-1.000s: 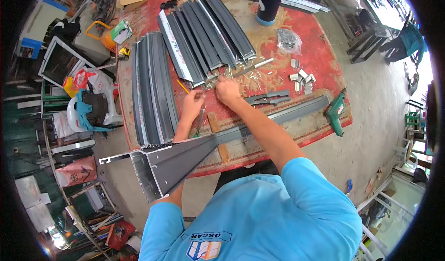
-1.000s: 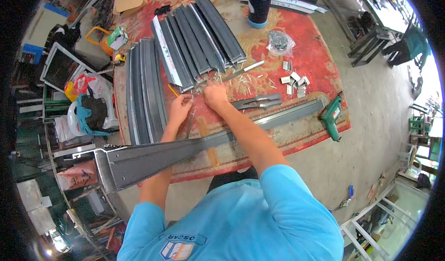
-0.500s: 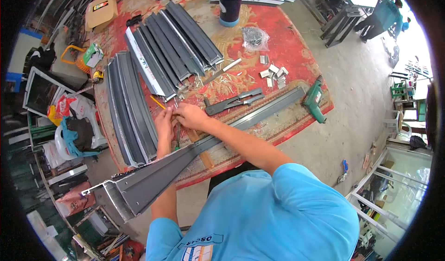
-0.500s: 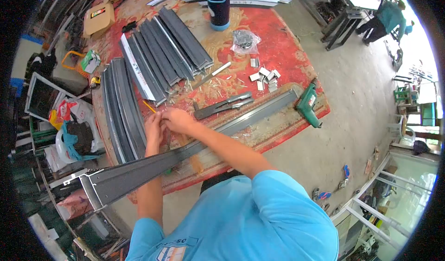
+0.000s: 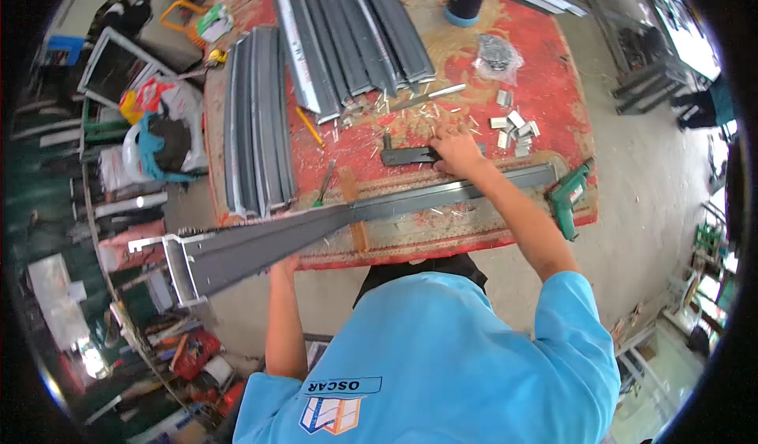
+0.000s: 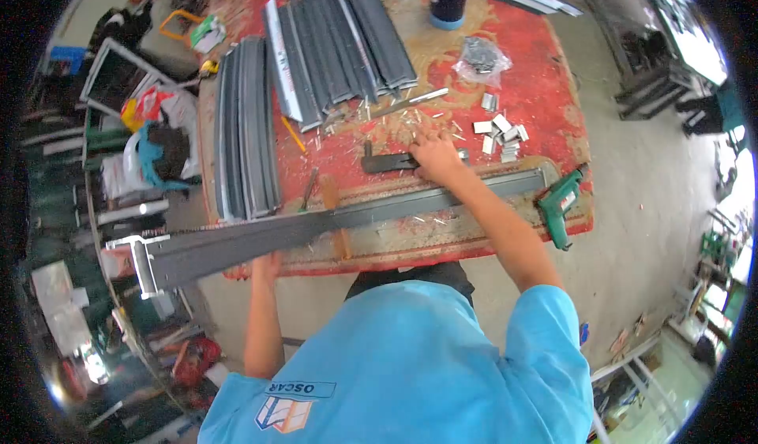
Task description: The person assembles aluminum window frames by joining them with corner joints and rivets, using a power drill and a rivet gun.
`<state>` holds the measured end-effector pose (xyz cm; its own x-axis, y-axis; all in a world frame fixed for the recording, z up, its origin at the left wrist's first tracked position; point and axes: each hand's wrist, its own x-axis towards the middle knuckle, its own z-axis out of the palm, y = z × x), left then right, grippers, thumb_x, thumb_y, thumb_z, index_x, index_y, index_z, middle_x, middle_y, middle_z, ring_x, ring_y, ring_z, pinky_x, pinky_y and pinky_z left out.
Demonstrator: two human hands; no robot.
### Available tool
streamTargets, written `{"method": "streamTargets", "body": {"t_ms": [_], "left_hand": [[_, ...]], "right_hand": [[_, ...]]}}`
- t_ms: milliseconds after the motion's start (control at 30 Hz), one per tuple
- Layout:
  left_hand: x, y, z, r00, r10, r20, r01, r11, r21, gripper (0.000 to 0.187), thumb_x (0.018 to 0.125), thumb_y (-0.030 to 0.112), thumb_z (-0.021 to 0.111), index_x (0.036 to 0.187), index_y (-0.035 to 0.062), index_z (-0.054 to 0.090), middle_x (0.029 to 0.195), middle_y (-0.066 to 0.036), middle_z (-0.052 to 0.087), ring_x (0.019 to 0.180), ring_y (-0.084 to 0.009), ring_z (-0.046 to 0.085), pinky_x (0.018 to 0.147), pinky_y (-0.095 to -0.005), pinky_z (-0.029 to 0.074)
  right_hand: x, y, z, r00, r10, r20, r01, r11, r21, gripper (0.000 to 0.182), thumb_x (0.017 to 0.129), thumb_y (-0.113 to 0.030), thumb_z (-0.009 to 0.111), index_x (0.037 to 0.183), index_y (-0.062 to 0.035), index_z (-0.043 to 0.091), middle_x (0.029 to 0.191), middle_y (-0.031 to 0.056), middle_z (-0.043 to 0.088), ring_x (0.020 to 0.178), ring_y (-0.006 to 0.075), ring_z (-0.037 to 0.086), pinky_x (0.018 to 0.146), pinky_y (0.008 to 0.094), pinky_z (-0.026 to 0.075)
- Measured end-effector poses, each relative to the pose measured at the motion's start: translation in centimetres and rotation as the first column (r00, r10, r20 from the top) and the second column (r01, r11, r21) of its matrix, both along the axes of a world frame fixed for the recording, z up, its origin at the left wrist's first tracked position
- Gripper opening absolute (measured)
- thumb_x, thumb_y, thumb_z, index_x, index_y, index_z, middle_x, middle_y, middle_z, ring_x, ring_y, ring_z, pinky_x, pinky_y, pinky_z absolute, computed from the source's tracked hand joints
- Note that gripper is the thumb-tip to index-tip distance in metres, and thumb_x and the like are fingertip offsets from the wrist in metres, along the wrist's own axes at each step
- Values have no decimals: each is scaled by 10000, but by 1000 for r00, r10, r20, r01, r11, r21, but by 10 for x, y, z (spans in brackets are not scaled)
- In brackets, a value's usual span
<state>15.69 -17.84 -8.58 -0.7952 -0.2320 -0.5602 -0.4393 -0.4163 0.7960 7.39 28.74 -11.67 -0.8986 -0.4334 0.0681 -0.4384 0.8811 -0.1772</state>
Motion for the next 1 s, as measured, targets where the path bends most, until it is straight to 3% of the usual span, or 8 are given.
{"method": "streamTargets", "body": {"t_ms": [167, 333, 433, 633, 700, 767, 833, 1000], "left_hand": [[51, 23, 35, 993, -94, 65, 94, 996, 13, 204, 999, 180, 534, 1114, 19, 585, 1067, -128, 644, 1004, -269, 644, 899, -405, 540], [82, 40, 37, 935, -270, 228, 309, 939, -154, 282, 1011, 243, 534, 1107, -18, 581, 1012, -110, 651, 928, -220, 670, 821, -353, 565], [92, 47, 34, 896, -377, 234, 422, 888, -184, 305, 1003, 262, 553, 1100, -24, 595, 992, -89, 659, 899, -187, 668, 785, -328, 565], [103, 51, 26, 772, -608, 187, 635, 753, -172, 322, 977, 256, 594, 1060, -49, 656, 901, -75, 679, 811, -149, 661, 732, -280, 545], [108, 47, 22, 745, -646, 166, 667, 717, -201, 333, 970, 256, 604, 1067, -56, 662, 873, -73, 683, 793, -136, 658, 712, -261, 534], [113, 45, 3, 710, -696, 107, 702, 688, -182, 320, 954, 230, 627, 1101, -53, 656, 846, -67, 677, 733, -114, 633, 682, -258, 528], [109, 50, 17, 669, -737, 96, 737, 640, -217, 319, 951, 222, 629, 1113, -51, 659, 849, -64, 679, 748, -111, 639, 698, -257, 531], [100, 68, 13, 588, -808, 33, 789, 564, -244, 307, 943, 192, 634, 1136, -45, 657, 849, -68, 687, 758, -109, 650, 714, -251, 538]], "right_hand": [[-24, 2, 42, 901, -19, 434, 45, 998, -49, 483, 724, -273, 738, 1087, 23, 618, 1281, 240, 562, 1075, 361, 620, 891, 484, 506], [12, 15, 83, 890, -39, 455, 254, 870, -423, 559, 732, -367, 745, 996, 92, 567, 885, 282, 616, 906, 419, 622, 794, 482, 491], [80, 16, 130, 829, -76, 554, 365, 825, -432, 454, 781, -357, 733, 967, 21, 566, 828, 165, 591, 778, 276, 591, 710, 394, 465], [283, 12, 134, 689, -320, 650, 685, 581, -440, 363, 862, -155, 696, 1159, -12, 546, 877, 180, 585, 842, 325, 590, 779, 398, 472], [363, 14, 100, 723, -439, 534, 668, 643, -374, 438, 863, -92, 623, 1275, -4, 500, 944, 223, 613, 881, 359, 616, 812, 408, 481], [417, 13, 95, 298, -574, 763, 840, 537, 76, 468, 821, -17, 535, 1288, -3, 531, 978, 268, 639, 928, 397, 640, 828, 424, 488], [455, 21, 73, 167, -619, 768, 691, 629, 357, 464, 773, 2, 484, 1224, -3, 593, 969, 301, 645, 950, 422, 648, 815, 446, 495], [505, 0, 72, 152, -540, 828, 826, 529, 194, 395, 778, -42, 519, 1162, 12, 597, 944, 307, 647, 961, 438, 646, 808, 464, 501]]}}
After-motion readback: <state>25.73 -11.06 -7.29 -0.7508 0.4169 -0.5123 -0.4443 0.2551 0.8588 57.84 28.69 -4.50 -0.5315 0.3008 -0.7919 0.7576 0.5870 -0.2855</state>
